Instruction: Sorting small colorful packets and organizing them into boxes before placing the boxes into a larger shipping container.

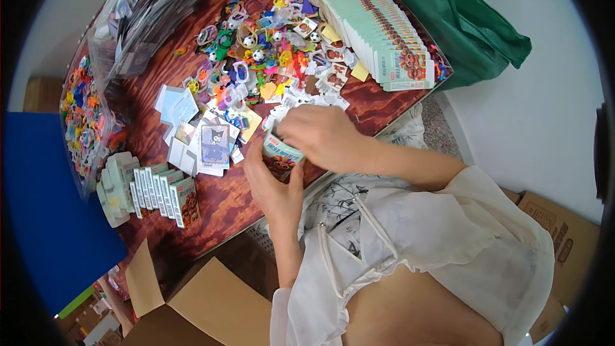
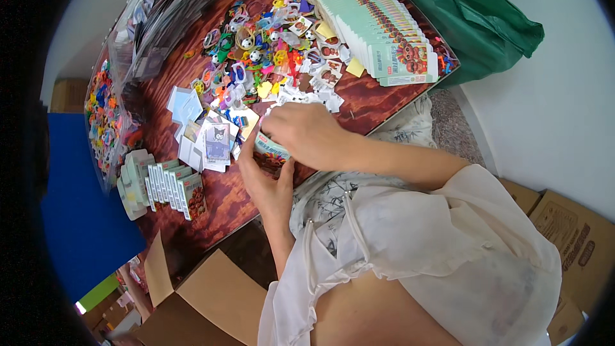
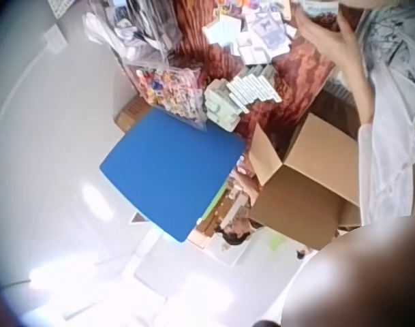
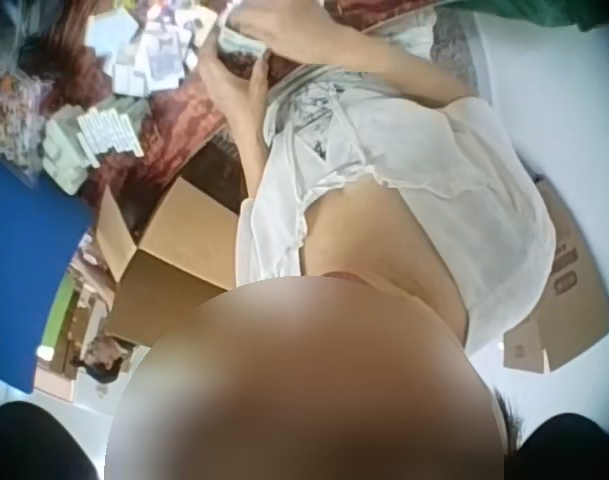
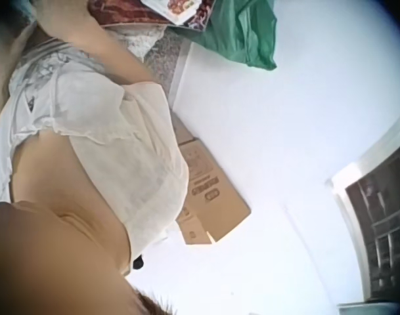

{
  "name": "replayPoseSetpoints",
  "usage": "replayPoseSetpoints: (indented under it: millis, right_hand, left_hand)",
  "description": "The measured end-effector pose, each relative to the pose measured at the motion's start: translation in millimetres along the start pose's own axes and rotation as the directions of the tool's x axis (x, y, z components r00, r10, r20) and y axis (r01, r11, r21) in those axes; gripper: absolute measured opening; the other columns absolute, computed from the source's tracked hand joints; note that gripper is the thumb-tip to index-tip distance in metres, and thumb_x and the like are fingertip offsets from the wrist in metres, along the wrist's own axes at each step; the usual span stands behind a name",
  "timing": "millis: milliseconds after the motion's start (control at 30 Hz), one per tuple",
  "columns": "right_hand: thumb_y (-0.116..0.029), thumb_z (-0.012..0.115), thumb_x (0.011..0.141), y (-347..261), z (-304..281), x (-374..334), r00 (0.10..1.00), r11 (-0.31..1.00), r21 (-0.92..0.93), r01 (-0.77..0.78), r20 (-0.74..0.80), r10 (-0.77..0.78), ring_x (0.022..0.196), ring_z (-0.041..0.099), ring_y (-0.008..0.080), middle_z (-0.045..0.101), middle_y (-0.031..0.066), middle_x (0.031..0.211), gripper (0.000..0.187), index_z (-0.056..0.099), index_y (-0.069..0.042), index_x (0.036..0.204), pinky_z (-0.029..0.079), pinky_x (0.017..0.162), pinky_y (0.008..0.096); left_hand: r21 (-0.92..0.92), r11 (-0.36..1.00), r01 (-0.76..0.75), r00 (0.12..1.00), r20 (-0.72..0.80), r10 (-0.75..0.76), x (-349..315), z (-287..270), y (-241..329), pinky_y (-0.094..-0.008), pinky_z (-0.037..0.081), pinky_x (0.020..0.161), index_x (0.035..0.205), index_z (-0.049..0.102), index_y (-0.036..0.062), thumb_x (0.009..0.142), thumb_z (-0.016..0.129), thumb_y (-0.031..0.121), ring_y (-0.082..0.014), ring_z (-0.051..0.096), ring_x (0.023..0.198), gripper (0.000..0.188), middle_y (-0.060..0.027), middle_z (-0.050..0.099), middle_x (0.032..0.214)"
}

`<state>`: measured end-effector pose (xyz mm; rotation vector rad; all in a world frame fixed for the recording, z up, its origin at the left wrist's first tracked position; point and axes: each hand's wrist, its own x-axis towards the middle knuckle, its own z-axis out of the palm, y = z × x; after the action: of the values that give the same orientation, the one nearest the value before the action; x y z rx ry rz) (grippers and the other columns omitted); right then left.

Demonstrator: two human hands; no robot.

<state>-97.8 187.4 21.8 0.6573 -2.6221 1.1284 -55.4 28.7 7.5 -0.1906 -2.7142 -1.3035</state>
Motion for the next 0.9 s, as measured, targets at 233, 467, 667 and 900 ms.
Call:
replayPoseSetpoints:
  millis: [233, 467, 667, 900]
  right_hand:
    - [0.000, 0.070, 0.082, 13.0, -18.3, -9.1, 0.991, 0.934, 0.337, -0.115, -0.021, 0.130, 0.092, 0.062, 0.0211, 0.061, 0.0106, 0.109, 0.018, 0.065, -0.002, 0.099, 0.051, 0.067, 0.0282]
    - [0.001, 0.070, 0.085, -2.9, 8.8, -11.9, 0.929, 0.685, 0.680, -0.261, -0.015, 0.369, 0.100, 0.061, 0.0130, 0.063, 0.0095, 0.112, 0.027, 0.061, -0.001, 0.110, 0.052, 0.075, 0.0271]
    - [0.002, 0.062, 0.092, 6.6, 0.1, -11.8, 0.950, 0.569, 0.772, -0.282, 0.143, 0.277, 0.099, 0.062, 0.0123, 0.062, 0.0070, 0.112, 0.029, 0.061, 0.001, 0.120, 0.050, 0.087, 0.0257]
    - [0.000, 0.064, 0.090, 16.4, -7.3, -18.7, 0.949, 0.608, 0.729, -0.314, 0.234, 0.210, 0.087, 0.057, 0.0079, 0.060, 0.0041, 0.103, 0.022, 0.063, 0.001, 0.113, 0.048, 0.073, 0.0237]
  left_hand:
    - [-0.433, 0.881, 0.191, 0.957, -0.119, -0.266, -10.5, -3.1, -14.8, -0.0335, 0.049, 0.086, 0.133, 0.040, -0.0039, 0.074, 0.085, 0.006, -0.0225, 0.059, 0.103, 0.075, -0.0175, 0.055, 0.119]
    - [-0.565, 0.792, 0.232, 0.938, -0.085, -0.335, -10.1, 6.2, 4.1, -0.0304, 0.051, 0.090, 0.133, 0.039, -0.0015, 0.079, 0.080, 0.000, -0.0209, 0.059, 0.110, 0.068, -0.0168, 0.056, 0.120]
    - [-0.650, 0.753, 0.098, 0.972, -0.098, -0.212, -15.9, -0.2, 4.5, -0.0325, 0.051, 0.095, 0.145, 0.031, -0.0004, 0.088, 0.061, -0.012, -0.0224, 0.059, 0.116, 0.066, -0.0189, 0.048, 0.136]
    - [-0.672, 0.711, 0.207, 0.968, 0.035, -0.249, -22.4, -2.1, -6.8, -0.0275, 0.053, 0.087, 0.134, 0.049, -0.0020, 0.088, 0.063, -0.010, -0.0179, 0.062, 0.109, 0.049, -0.0105, 0.056, 0.124]
